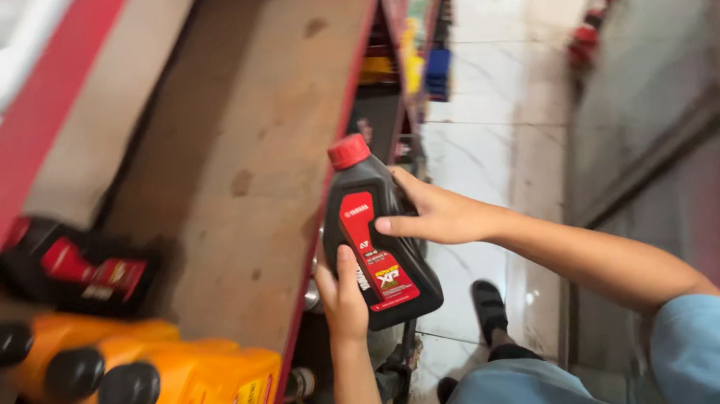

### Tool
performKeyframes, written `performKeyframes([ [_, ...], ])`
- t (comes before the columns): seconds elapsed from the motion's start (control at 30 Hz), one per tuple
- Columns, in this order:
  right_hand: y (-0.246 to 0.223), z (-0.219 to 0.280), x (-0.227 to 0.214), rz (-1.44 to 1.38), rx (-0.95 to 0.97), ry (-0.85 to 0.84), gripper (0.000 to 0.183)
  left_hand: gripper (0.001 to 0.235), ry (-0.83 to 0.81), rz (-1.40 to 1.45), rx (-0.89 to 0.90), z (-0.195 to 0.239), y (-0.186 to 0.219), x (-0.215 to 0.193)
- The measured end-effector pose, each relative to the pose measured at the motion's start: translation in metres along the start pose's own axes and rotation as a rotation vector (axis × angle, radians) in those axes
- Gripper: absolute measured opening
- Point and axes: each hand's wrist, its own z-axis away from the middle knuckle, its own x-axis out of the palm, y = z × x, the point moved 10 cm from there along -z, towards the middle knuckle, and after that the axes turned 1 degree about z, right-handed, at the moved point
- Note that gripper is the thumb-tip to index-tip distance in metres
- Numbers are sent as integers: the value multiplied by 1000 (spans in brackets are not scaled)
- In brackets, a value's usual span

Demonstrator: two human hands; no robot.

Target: The person repeatedly picks up bottles of motor oil from a red shelf and places them onto a glass display counter. They handle various bottle types, including black, orange, and blue containers, moving them one by one to arrange them in rows on the counter.

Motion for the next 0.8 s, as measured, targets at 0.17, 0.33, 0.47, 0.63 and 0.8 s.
performKeyframes([
  [0.17,10,68,-33,59,106,176,80,38,-212,35,-104,17,-29,57],
  [0.33,5,134,-80,95,172,373,82,37,-396,34,-138,23,-40,131],
  [0.47,0,184,-124,135,199,507,78,40,-518,-38,-113,25,-42,195],
  [0.63,-8,244,-175,104,106,690,77,43,-720,10,-93,31,-51,283],
  [0.8,-17,306,-217,70,106,851,85,44,-952,116,-212,44,-63,369],
])
